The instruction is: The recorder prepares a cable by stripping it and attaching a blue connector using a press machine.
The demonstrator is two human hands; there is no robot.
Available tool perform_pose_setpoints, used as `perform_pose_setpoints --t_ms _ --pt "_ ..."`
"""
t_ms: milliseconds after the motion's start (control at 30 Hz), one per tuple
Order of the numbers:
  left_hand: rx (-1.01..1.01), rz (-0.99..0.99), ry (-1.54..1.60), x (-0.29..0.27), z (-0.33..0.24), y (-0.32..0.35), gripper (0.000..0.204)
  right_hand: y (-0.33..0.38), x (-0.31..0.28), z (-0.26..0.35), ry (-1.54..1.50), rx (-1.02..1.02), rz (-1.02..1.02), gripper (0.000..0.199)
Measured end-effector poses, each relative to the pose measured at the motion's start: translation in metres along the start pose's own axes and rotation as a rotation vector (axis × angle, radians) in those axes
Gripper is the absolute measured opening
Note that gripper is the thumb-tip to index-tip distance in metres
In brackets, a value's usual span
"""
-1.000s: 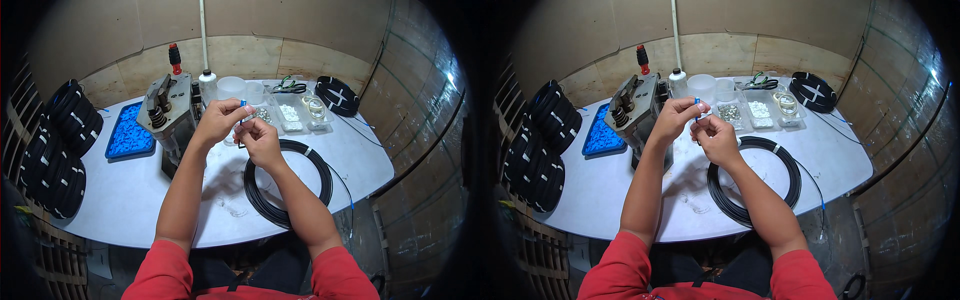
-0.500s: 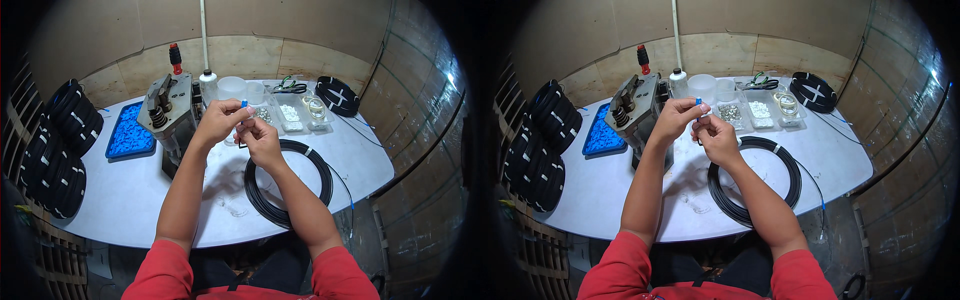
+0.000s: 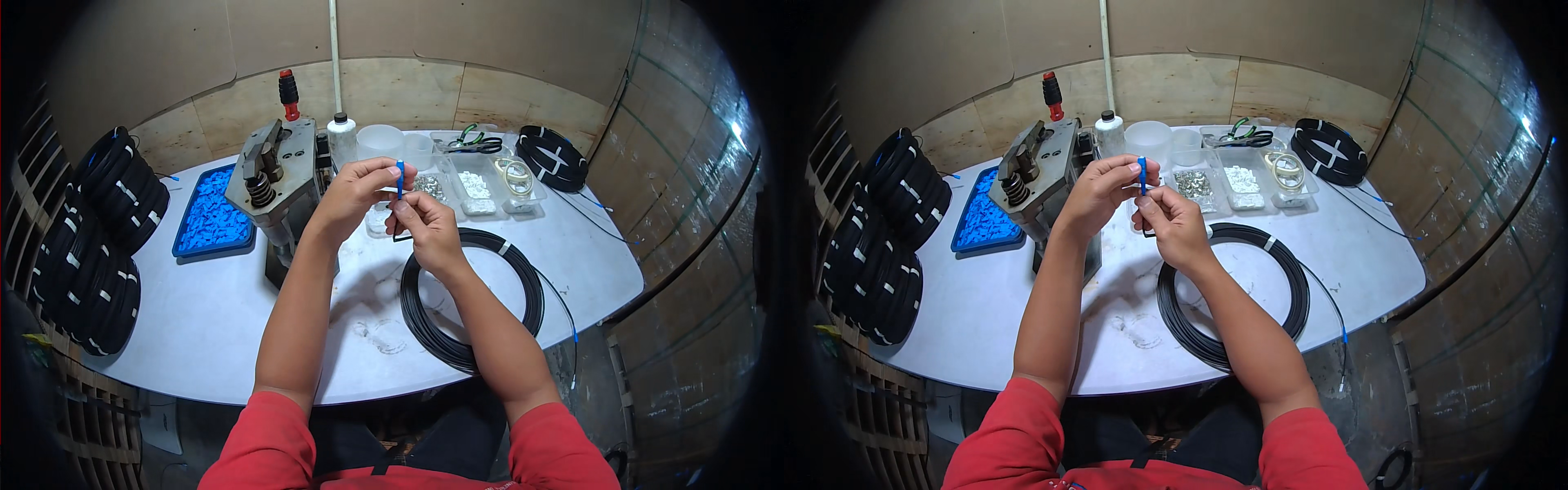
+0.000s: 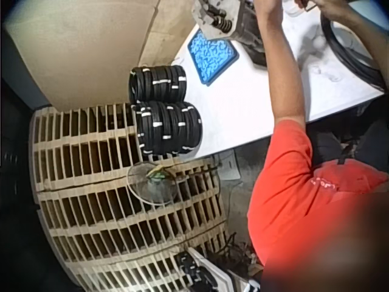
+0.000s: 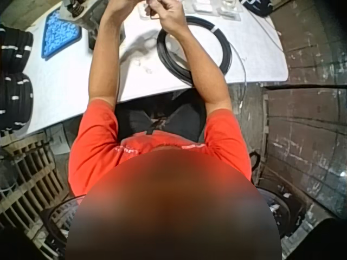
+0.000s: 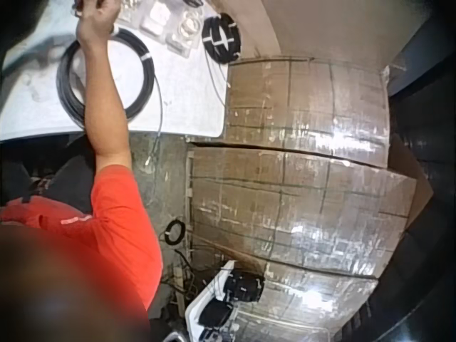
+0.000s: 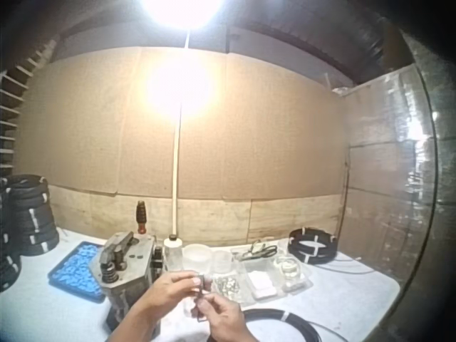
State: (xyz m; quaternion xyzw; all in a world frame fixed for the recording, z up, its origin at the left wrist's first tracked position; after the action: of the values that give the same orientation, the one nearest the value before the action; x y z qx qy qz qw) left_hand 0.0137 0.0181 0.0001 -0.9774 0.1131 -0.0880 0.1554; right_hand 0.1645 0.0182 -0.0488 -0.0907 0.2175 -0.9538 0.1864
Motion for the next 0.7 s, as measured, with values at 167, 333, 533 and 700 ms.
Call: perform_pose_setpoints --t_ms 167,333,533,700 --pt "-0.027 0.015 -0.036 -0.0003 0.0016 0.0007 0.030 -0.0009 -0.0007 0.0014 0.001 -0.001 -0.008 0.020" --pt "-0.028 0.003 0.041 -0.0019 0.0010 0.0001 0.029 -0.0011 -0.0019 0.0001 -0.007 -0.010 0.013 0.019" --pt "-0.009 0.032 0.041 -0.0027 0.0033 -0.0018 0.026 -0.0006 -0.0013 0.0010 0.001 -0.004 0.017 0.019" --pt "-0.009 0.040 0.066 -0.0026 0.0044 -0.0021 0.026 -0.0011 -0.0024 -0.0006 0.003 -0.015 0.024 0.020"
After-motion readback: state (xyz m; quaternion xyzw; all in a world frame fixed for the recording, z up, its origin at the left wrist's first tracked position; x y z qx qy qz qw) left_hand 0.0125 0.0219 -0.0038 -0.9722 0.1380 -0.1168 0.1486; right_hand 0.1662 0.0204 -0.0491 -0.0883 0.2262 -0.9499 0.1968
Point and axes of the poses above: each hand's wrist, its own y-axis away from the middle knuckle, its own x-axis out of the palm, z = x × y, the point moved 2 cm from there along -y, towards the middle knuckle, and after that the axes turned 3 degrees about -z, right-handed, at the moved point
